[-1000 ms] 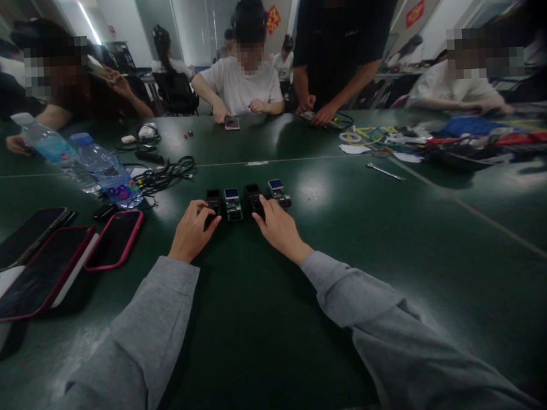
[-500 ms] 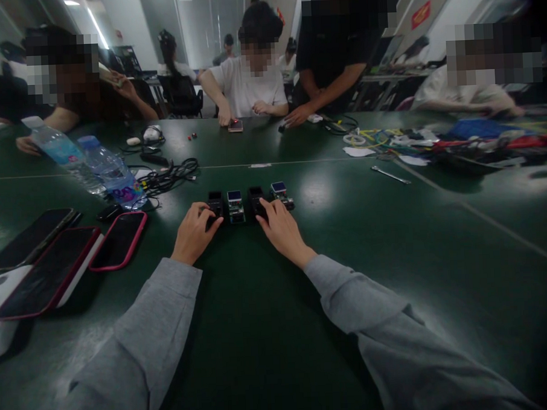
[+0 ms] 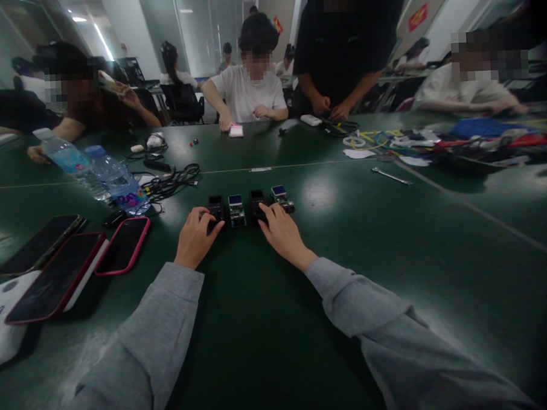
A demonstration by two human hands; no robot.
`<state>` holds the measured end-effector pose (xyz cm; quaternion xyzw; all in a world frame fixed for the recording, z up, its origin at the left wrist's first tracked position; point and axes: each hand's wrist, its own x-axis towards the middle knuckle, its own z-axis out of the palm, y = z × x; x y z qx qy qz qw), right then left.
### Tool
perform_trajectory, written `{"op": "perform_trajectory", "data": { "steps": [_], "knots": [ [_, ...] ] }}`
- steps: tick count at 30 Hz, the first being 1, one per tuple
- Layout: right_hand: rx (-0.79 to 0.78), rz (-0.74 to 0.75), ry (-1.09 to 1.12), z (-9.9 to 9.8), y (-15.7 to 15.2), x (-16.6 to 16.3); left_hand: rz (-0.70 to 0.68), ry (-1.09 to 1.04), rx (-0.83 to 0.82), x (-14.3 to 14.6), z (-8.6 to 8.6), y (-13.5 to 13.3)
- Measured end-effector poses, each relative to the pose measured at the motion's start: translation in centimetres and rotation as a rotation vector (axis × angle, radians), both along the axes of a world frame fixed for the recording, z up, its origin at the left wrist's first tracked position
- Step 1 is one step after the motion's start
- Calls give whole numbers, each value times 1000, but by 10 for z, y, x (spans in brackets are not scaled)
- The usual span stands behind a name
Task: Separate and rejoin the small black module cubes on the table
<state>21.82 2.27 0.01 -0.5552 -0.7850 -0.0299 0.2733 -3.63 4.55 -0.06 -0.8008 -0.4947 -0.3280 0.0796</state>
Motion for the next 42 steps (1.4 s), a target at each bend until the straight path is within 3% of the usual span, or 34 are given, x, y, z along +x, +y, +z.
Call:
{"op": "perform_trajectory", "data": {
  "steps": [15, 22, 28, 42],
  "knots": [
    [5, -1, -16, -5, 5, 1, 2, -50, 95, 2, -3, 1],
    [3, 18, -2, -3, 2, 0, 3, 139, 90, 20, 0, 0],
    [5, 14, -30, -4, 1, 0, 14, 148, 74, 29, 3, 4],
    [3, 13, -23, -2, 2, -1, 8, 63, 47, 10, 0, -2]
  ]
}}
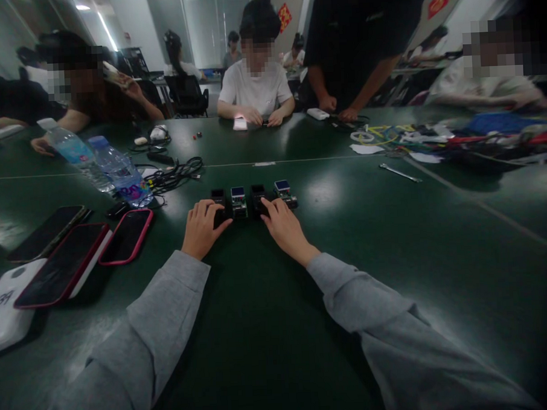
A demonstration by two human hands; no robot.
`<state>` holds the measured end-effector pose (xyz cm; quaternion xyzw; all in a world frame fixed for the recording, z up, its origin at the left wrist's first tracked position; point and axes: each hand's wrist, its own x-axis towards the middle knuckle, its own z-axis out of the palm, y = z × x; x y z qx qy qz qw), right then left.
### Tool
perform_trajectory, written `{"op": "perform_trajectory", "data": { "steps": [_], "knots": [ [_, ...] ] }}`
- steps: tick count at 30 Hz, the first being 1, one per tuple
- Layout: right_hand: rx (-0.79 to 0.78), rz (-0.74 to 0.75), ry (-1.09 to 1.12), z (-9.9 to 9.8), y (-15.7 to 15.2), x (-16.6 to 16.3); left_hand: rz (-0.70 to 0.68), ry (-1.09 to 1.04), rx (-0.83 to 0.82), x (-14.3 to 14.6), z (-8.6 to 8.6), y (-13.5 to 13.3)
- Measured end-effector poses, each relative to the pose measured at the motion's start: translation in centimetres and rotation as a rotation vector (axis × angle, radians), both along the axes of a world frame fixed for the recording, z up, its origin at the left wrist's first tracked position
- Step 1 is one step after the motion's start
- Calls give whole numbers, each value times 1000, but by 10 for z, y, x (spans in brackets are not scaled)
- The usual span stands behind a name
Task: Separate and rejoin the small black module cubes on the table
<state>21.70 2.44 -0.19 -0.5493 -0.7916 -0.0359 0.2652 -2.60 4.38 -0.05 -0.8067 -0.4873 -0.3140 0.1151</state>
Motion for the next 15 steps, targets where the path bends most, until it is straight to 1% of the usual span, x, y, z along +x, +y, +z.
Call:
{"op": "perform_trajectory", "data": {
  "steps": [3, 6, 9, 11, 15],
  "knots": [
    [72, -92, 36, 2, 0, 5, -11, 46, 3, -1, 3, -3],
    [151, -209, 56, 3, 7, 19, -16, 56, 4, 0, 4, -4],
    [169, -283, 85, -1, 16, 35, -23, 58, -2, 1, 4, -3],
    [130, -282, 124, -5, 21, 43, -19, 61, -3, 1, 4, -2],
    [41, -195, 220, -11, 23, 44, -10, 61, -4, 0, 3, -2]
  ]
}}
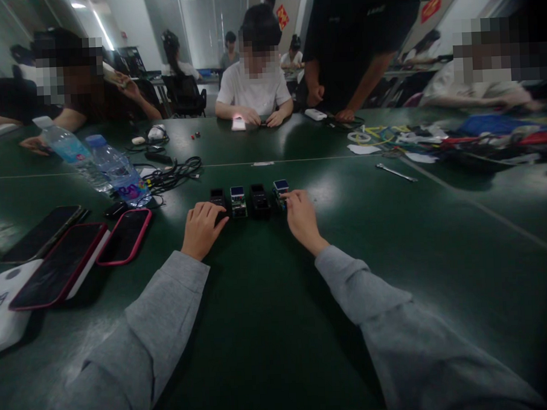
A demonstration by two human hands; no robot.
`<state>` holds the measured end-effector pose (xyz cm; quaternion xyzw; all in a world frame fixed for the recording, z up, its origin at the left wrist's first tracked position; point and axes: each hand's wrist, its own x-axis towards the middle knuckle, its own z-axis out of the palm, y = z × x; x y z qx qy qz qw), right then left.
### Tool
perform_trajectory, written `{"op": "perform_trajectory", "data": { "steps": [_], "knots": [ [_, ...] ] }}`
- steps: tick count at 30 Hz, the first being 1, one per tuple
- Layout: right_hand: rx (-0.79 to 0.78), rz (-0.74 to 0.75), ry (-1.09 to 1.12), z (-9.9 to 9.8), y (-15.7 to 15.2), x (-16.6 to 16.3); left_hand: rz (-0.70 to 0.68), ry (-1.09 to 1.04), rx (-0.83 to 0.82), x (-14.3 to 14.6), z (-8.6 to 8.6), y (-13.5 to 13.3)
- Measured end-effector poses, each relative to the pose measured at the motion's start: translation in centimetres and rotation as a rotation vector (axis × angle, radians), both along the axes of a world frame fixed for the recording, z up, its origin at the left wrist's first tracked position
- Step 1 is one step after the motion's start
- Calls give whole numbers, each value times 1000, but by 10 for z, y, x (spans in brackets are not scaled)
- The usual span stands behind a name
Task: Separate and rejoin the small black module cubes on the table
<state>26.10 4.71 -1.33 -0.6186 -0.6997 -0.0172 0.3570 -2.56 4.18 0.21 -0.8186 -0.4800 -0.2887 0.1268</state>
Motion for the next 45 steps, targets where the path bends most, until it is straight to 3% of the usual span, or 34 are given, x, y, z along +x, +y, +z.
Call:
{"op": "perform_trajectory", "data": {
  "steps": [15, 20, 26, 45],
  "knots": [
    [-3, 116, 56, 3, -22, -10, -1, -13, 7, -1, 0, -1],
    [50, 63, -113, 11, -28, -16, -4, -9, 0, 0, 1, -1],
    [8, 222, -334, 20, -37, -29, -11, 7, -2, 1, 2, -2],
    [-19, 193, -304, 16, -36, -28, -21, 32, -6, 0, 0, -1]
  ]
}}
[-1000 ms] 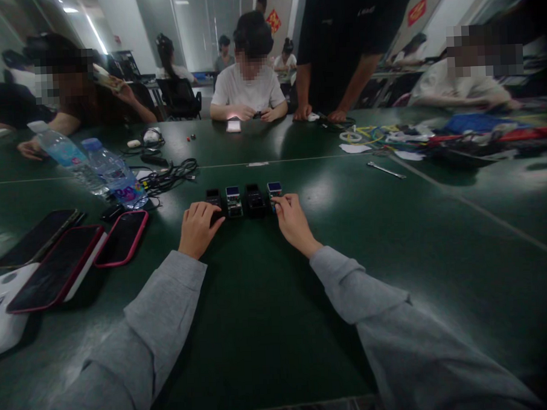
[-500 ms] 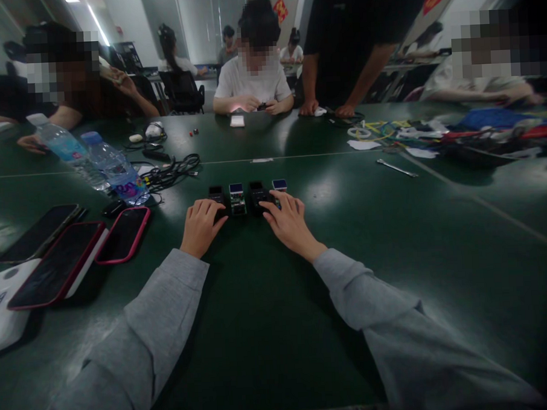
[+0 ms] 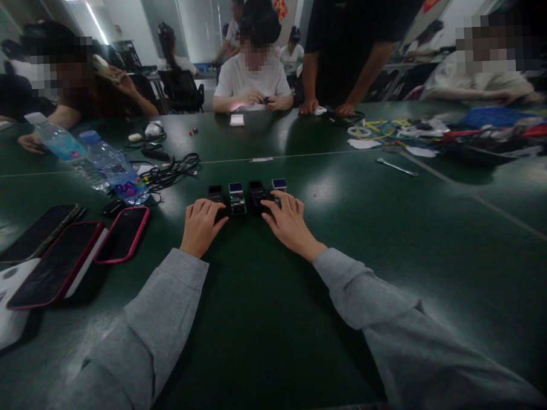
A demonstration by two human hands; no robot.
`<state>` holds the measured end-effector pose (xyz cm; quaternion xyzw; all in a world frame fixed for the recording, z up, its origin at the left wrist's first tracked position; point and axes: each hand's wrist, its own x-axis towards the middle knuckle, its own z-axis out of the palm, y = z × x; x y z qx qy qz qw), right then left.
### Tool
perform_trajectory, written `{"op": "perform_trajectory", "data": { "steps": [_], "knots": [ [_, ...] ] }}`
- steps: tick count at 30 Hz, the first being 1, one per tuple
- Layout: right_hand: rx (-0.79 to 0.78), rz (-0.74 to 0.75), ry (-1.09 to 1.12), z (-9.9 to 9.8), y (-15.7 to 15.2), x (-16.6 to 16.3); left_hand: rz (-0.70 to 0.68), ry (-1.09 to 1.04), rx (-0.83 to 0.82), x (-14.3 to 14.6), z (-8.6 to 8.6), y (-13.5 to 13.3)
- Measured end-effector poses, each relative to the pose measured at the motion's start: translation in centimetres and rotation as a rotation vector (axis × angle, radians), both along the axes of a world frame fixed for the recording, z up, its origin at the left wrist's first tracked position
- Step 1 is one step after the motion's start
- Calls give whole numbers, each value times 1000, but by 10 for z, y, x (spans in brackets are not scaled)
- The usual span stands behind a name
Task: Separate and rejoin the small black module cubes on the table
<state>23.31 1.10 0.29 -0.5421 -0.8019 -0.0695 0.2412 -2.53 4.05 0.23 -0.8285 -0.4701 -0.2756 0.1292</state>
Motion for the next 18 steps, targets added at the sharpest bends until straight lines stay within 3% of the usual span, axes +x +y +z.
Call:
{"op": "perform_trajectory", "data": {
  "steps": [10, 18],
  "knots": [
    [0, 18, 5, 1, -1, -1, 3, 2, -7, 1, -1, 0],
    [28, 4, 57, 0, -1, -1, 77, -156, 56, 2, -1, -1]
  ]
}}
